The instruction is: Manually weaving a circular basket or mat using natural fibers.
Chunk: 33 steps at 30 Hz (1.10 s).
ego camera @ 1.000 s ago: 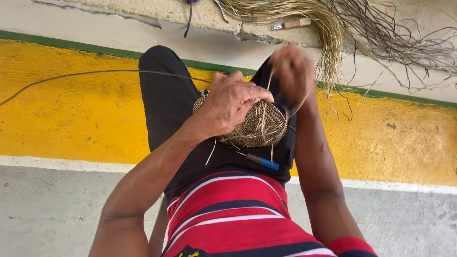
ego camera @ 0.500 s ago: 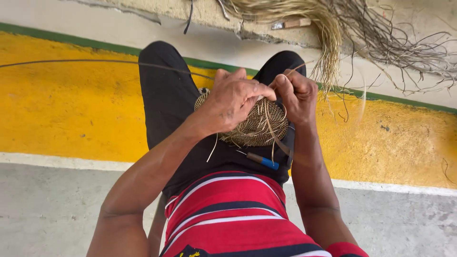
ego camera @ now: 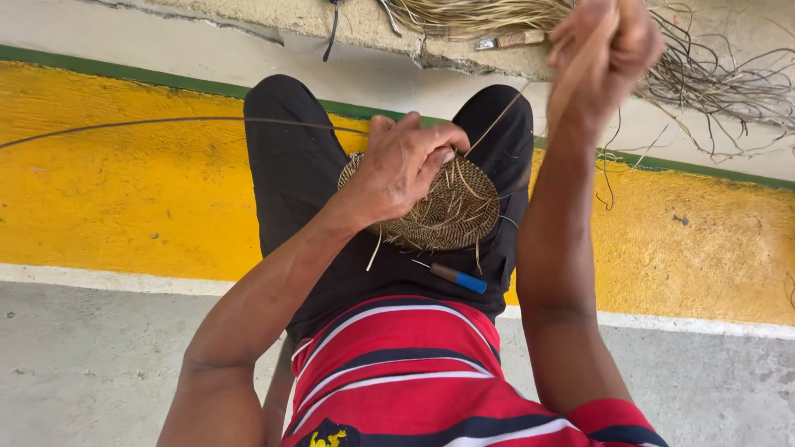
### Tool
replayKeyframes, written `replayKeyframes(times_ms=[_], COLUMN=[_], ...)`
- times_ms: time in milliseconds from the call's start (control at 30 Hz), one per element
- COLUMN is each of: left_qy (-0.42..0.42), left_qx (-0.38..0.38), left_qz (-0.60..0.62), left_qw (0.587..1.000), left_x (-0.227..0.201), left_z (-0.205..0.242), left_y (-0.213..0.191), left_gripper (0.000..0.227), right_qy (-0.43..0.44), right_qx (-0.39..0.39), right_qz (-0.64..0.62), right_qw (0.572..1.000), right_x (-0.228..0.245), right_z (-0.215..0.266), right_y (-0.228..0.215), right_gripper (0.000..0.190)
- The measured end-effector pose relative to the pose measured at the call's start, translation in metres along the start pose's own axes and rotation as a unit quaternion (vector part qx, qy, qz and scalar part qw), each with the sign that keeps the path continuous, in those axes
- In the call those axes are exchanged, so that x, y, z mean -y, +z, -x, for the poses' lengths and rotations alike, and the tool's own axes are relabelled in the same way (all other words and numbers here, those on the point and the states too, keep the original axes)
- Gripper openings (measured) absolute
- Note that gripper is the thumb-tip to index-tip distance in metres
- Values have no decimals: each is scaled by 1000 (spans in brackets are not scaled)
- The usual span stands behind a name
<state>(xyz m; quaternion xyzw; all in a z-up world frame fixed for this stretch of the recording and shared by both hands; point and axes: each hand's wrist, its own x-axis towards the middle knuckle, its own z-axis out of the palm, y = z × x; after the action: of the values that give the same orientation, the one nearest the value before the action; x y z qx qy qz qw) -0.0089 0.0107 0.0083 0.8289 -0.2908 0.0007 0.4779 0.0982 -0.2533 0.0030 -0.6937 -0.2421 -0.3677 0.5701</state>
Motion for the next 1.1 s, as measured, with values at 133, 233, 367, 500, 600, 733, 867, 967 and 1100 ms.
replayKeyframes(times_ms=[133, 233, 367, 500, 600, 733, 867, 967, 1100], left_qy=[31, 28, 70, 63, 59, 66, 62, 72, 65], left_qx=[-4, 1, -37, -26, -30, -31, -20, -34, -33], left_qz=[-18, -27, -28, -41, -36, -36, 3, 0, -33], left_qw=[999, 999, 996, 997, 997, 997, 998, 997, 997], left_x=[0, -12, -9, -12, -10, -11, -16, -18, 1], left_z=[1, 3, 11, 10, 15, 16, 16, 17, 12], left_y=[1, -6, 1, -8, -6, -5, -6, -5, 2], left_gripper=[25, 24, 25, 30, 31, 31, 18, 18, 22], right_qy=[149, 436, 443, 415, 417, 437, 412, 325, 379], right_qx=[126, 154, 220, 238, 240, 233, 206, 146, 295], right_qz=[-213, -75, -178, -200, -220, -267, -281, -366, -234], right_qw=[957, 883, 851, 855, 849, 827, 842, 860, 845], right_x=[71, 76, 68, 66, 61, 57, 34, 30, 44], right_z=[24, 79, 103, 105, 108, 109, 89, 67, 70], right_y=[-11, -11, 0, 6, 9, 15, 18, 12, 3], right_gripper=[24, 20, 17, 13, 13, 15, 11, 12, 8])
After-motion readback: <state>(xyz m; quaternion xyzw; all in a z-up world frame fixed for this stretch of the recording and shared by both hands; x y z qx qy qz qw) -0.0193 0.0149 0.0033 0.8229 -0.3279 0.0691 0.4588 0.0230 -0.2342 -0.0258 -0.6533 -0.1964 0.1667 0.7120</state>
